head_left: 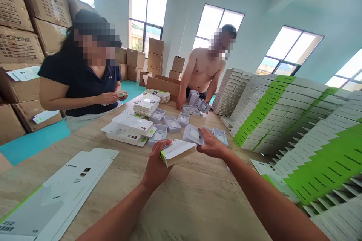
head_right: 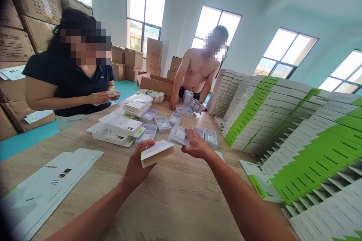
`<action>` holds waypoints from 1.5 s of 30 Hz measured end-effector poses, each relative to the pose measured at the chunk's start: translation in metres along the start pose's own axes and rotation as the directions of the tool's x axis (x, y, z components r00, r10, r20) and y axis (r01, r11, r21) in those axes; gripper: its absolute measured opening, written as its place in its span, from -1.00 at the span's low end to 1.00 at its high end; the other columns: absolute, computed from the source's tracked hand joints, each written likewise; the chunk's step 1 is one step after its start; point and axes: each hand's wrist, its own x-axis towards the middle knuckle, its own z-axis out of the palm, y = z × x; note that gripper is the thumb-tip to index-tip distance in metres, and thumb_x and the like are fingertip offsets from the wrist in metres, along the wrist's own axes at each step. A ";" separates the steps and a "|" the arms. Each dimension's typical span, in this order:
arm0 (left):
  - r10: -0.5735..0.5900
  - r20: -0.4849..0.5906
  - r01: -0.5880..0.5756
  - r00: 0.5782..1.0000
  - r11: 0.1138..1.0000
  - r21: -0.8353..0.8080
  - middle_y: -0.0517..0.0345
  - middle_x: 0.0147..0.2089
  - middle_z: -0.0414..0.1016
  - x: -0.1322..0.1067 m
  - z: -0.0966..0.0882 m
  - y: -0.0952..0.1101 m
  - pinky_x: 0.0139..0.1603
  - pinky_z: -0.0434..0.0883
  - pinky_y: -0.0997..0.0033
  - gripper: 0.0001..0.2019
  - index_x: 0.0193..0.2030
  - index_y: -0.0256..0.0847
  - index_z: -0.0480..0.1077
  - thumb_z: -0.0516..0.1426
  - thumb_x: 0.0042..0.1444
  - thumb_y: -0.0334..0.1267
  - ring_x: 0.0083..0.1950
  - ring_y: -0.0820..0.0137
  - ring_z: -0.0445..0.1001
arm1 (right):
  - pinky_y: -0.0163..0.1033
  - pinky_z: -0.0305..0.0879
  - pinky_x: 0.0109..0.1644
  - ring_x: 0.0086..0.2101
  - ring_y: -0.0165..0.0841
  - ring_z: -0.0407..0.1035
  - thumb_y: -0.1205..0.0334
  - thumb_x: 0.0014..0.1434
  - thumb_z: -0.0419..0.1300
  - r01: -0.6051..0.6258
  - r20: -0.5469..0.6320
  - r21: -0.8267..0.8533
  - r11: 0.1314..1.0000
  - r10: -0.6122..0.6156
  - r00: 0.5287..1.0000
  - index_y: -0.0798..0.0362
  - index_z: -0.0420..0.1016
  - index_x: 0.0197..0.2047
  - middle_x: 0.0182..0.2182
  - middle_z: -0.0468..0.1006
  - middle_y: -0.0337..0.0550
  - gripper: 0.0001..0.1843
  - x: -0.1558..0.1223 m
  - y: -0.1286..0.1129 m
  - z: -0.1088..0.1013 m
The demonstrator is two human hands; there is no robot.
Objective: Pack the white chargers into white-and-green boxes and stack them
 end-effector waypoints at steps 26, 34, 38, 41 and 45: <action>-0.183 0.573 0.475 0.799 0.777 -0.413 -0.04 -0.01 0.65 -0.112 -0.024 0.136 -0.06 0.60 0.08 -0.50 0.17 -0.16 0.38 0.31 0.11 -0.10 -0.04 0.09 0.65 | -0.03 0.41 0.17 0.05 -0.26 0.46 0.10 0.31 0.25 0.352 -0.506 0.753 0.556 0.147 0.850 -0.24 -0.12 0.48 0.17 0.50 -0.03 -0.18 -0.275 -0.096 0.036; -0.048 0.380 0.155 0.924 0.954 -0.257 -0.02 0.16 0.54 -0.138 -0.044 0.128 0.01 0.62 0.22 -0.61 0.18 -0.02 0.43 0.26 0.20 -0.20 0.07 0.20 0.60 | -0.14 0.51 0.06 0.03 -0.23 0.49 0.17 0.34 0.20 0.354 -0.580 0.612 0.707 0.097 0.809 -0.14 0.39 0.22 0.07 0.55 -0.03 -0.61 -0.287 -0.081 0.078; 0.167 0.521 -0.150 0.837 0.986 -0.075 -0.05 0.12 0.55 -0.120 -0.060 0.129 0.05 0.57 0.34 -0.73 0.10 -0.04 0.52 0.19 0.28 -0.25 0.09 0.23 0.58 | -0.12 0.52 0.04 -0.01 -0.22 0.49 0.23 0.33 0.19 0.423 -0.595 0.426 0.800 -0.105 0.797 -0.08 0.51 0.06 0.07 0.49 0.02 -0.75 -0.288 -0.076 0.058; 0.219 0.561 -0.244 0.798 0.969 -0.030 -0.08 0.16 0.52 -0.111 -0.067 0.139 0.07 0.53 0.37 -0.74 0.09 -0.06 0.50 0.11 0.33 -0.33 0.13 0.24 0.56 | -0.08 0.50 0.05 -0.01 -0.22 0.47 0.32 0.33 0.18 0.473 -0.645 0.350 0.808 -0.158 0.747 -0.09 0.50 0.05 0.14 0.42 0.03 -0.75 -0.289 -0.077 0.044; 0.286 0.431 -0.279 0.856 0.957 -0.080 -0.01 0.11 0.57 -0.113 -0.068 0.150 0.11 0.51 0.32 -0.76 0.04 -0.04 0.42 0.14 0.29 -0.41 0.13 0.28 0.56 | -0.03 0.48 0.07 0.00 -0.22 0.45 0.42 0.30 0.18 0.529 -0.672 0.309 0.790 -0.212 0.709 -0.16 0.38 0.13 -0.06 0.55 -0.07 -0.61 -0.291 -0.083 0.032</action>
